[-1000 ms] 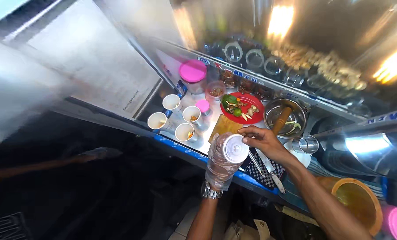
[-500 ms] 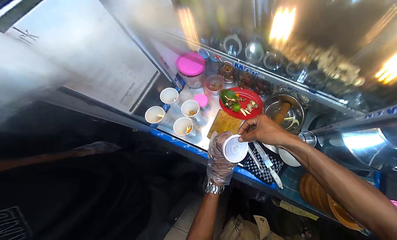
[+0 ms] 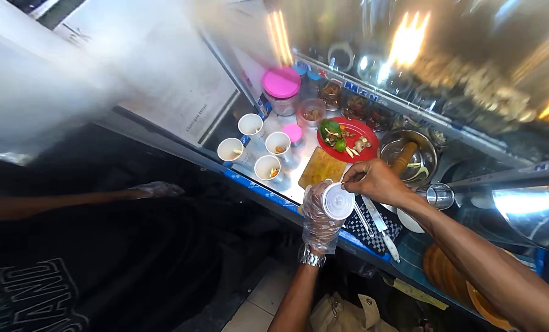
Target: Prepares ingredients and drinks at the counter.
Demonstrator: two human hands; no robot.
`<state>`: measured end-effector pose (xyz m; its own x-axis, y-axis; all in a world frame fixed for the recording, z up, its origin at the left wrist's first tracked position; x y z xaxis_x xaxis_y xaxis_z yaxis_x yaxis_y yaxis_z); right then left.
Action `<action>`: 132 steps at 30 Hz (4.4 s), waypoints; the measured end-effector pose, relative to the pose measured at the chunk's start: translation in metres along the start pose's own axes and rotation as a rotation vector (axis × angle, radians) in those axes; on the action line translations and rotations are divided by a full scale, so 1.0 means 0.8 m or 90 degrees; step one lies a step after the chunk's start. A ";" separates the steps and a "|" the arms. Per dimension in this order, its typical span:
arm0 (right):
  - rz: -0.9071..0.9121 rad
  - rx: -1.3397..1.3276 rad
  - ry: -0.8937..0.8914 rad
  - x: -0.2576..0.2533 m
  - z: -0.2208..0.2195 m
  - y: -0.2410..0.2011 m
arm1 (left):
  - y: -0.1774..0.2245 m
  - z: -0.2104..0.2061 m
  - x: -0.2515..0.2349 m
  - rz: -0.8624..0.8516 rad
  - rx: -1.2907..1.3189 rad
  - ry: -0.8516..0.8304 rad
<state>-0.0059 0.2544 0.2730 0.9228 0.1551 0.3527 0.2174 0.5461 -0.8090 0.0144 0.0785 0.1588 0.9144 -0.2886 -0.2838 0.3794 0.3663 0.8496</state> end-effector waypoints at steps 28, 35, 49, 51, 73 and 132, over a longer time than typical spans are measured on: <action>0.231 0.364 0.056 0.037 -0.018 -0.039 | -0.009 0.006 -0.002 0.110 0.111 0.051; 0.255 0.125 0.131 0.072 0.050 -0.073 | -0.009 0.016 0.000 0.027 0.137 0.145; -0.014 0.477 0.420 0.040 0.248 0.008 | -0.009 0.026 0.002 -0.019 0.181 0.192; -0.059 0.487 0.385 0.032 0.253 0.027 | 0.001 0.030 0.000 0.021 0.164 0.188; -0.029 0.391 -0.185 -0.156 -0.121 0.150 | -0.076 0.014 0.007 0.196 -0.013 0.113; -0.074 0.338 -0.007 -0.175 -0.091 0.167 | -0.127 -0.028 -0.030 0.196 -0.047 0.166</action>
<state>-0.0832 0.2461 0.0811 0.8981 0.0764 0.4330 0.1241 0.9007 -0.4163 -0.0429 0.0675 0.0692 0.9883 0.0747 -0.1329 0.0833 0.4655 0.8811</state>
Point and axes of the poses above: each hand's wrist, its own x-axis away from the middle knuckle, its own z-axis out of the back of the hand, y = z × x, the point moved 1 cm from there along -x, towards the middle knuckle, and after that the axes turned 10 degrees about -y, right-handed, at the moved point
